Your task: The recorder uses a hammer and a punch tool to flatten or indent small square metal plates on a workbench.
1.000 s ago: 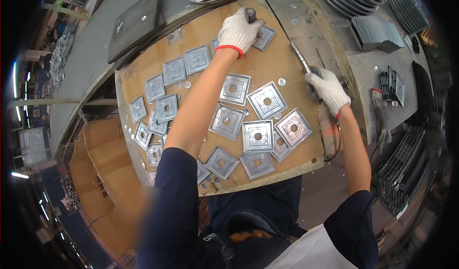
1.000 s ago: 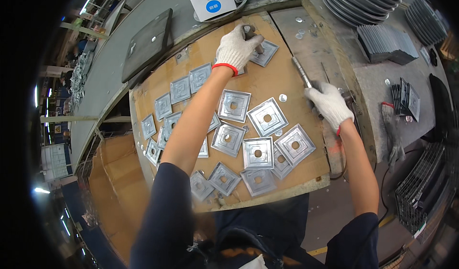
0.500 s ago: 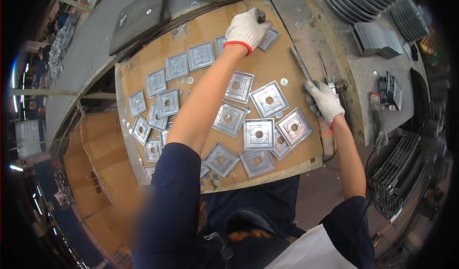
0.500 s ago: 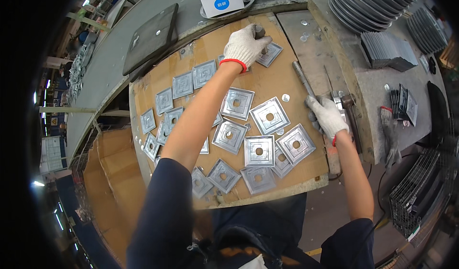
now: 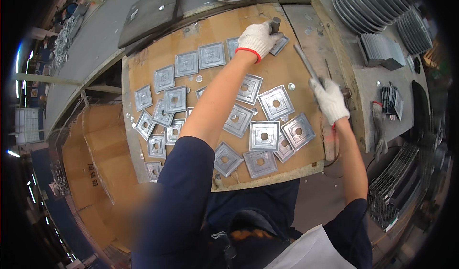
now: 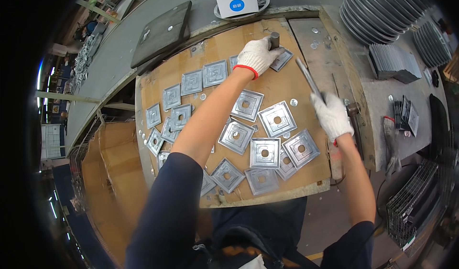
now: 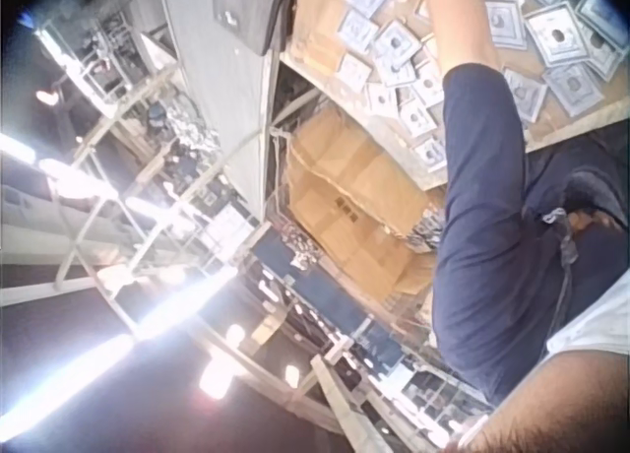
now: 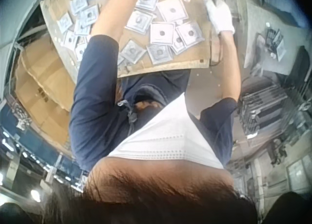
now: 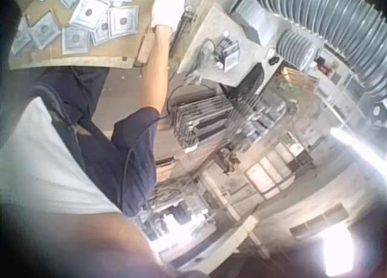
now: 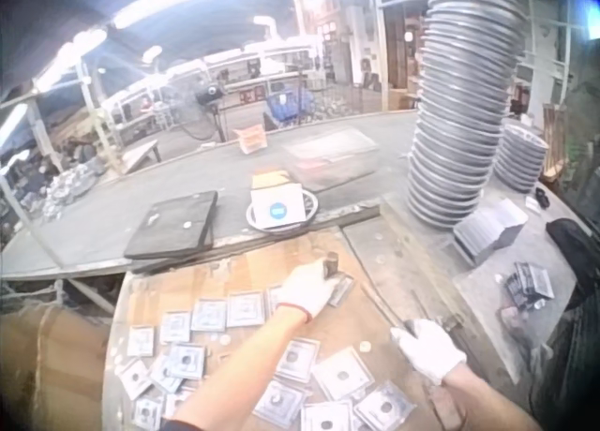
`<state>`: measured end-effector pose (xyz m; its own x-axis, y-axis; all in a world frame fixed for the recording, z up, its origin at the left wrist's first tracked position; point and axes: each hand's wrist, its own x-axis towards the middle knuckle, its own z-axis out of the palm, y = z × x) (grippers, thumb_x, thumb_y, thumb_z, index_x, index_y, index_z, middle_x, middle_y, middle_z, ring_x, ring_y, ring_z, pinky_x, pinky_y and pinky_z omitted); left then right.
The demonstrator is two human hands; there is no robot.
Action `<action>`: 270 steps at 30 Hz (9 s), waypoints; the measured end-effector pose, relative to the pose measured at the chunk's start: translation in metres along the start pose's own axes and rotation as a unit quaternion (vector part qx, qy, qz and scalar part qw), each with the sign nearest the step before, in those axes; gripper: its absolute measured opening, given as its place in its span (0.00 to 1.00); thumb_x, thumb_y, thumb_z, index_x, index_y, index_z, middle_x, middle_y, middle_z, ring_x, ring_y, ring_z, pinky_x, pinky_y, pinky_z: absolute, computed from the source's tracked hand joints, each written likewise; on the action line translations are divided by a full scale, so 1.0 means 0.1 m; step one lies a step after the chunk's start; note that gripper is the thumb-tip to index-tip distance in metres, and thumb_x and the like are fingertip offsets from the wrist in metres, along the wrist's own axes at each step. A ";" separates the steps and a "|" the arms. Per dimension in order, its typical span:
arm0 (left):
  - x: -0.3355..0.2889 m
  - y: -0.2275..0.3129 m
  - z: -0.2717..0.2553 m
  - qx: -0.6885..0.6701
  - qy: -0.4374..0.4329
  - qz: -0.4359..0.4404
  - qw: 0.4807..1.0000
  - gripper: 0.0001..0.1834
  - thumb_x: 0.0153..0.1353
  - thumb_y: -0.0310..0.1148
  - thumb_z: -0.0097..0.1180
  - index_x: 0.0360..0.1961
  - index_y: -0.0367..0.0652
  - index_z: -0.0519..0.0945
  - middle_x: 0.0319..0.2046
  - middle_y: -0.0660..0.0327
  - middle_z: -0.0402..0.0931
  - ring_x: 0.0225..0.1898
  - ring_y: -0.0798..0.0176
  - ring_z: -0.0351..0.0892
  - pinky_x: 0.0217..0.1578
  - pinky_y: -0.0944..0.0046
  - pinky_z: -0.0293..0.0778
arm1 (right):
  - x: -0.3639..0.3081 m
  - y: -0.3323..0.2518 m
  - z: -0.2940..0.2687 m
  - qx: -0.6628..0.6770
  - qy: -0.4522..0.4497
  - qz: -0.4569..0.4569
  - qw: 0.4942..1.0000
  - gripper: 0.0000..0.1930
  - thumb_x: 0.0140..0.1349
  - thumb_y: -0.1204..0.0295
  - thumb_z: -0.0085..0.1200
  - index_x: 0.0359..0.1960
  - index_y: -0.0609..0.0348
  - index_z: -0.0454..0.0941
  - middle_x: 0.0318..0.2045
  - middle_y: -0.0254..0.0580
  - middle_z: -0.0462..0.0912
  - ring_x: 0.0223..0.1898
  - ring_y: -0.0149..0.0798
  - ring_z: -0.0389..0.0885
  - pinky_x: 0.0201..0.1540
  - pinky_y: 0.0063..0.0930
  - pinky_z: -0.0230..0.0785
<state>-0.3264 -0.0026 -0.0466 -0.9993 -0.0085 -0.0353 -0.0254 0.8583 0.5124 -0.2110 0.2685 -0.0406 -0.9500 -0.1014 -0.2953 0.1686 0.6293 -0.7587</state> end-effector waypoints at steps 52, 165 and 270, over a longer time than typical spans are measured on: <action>-0.68 0.46 -0.33 -0.067 -0.014 0.108 0.992 0.28 0.70 0.56 0.64 0.59 0.46 0.84 0.48 0.47 0.90 0.49 0.40 0.90 0.53 0.48 0.84 | 0.10 -0.52 0.08 -0.282 0.057 -0.067 0.955 0.28 0.80 0.46 0.45 0.50 0.64 0.78 0.39 0.73 0.87 0.45 0.75 0.87 0.51 0.66 0.78; -0.80 -0.42 -0.96 -0.071 -0.013 0.064 0.995 0.29 0.67 0.52 0.67 0.64 0.48 0.82 0.48 0.48 0.90 0.47 0.45 0.91 0.50 0.51 0.85 | 0.18 -1.17 0.57 -0.273 0.062 -0.126 0.952 0.27 0.79 0.44 0.46 0.52 0.58 0.80 0.37 0.68 0.88 0.43 0.73 0.88 0.47 0.63 0.78; -1.38 -1.87 -1.29 -0.065 0.172 -0.156 0.970 0.29 0.63 0.50 0.66 0.55 0.38 0.86 0.43 0.52 0.91 0.46 0.50 0.90 0.54 0.56 0.82 | -0.41 -0.94 0.92 -0.159 -0.040 -0.086 0.983 0.32 0.76 0.41 0.49 0.48 0.64 0.82 0.42 0.70 0.87 0.50 0.71 0.86 0.53 0.58 0.75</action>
<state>-0.1873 -0.2277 -0.0269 -0.8913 -0.4477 0.0712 -0.3087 0.7144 0.6279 -0.1636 0.1427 -0.0106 -0.9317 -0.2794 -0.2322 -0.0953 0.8047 -0.5860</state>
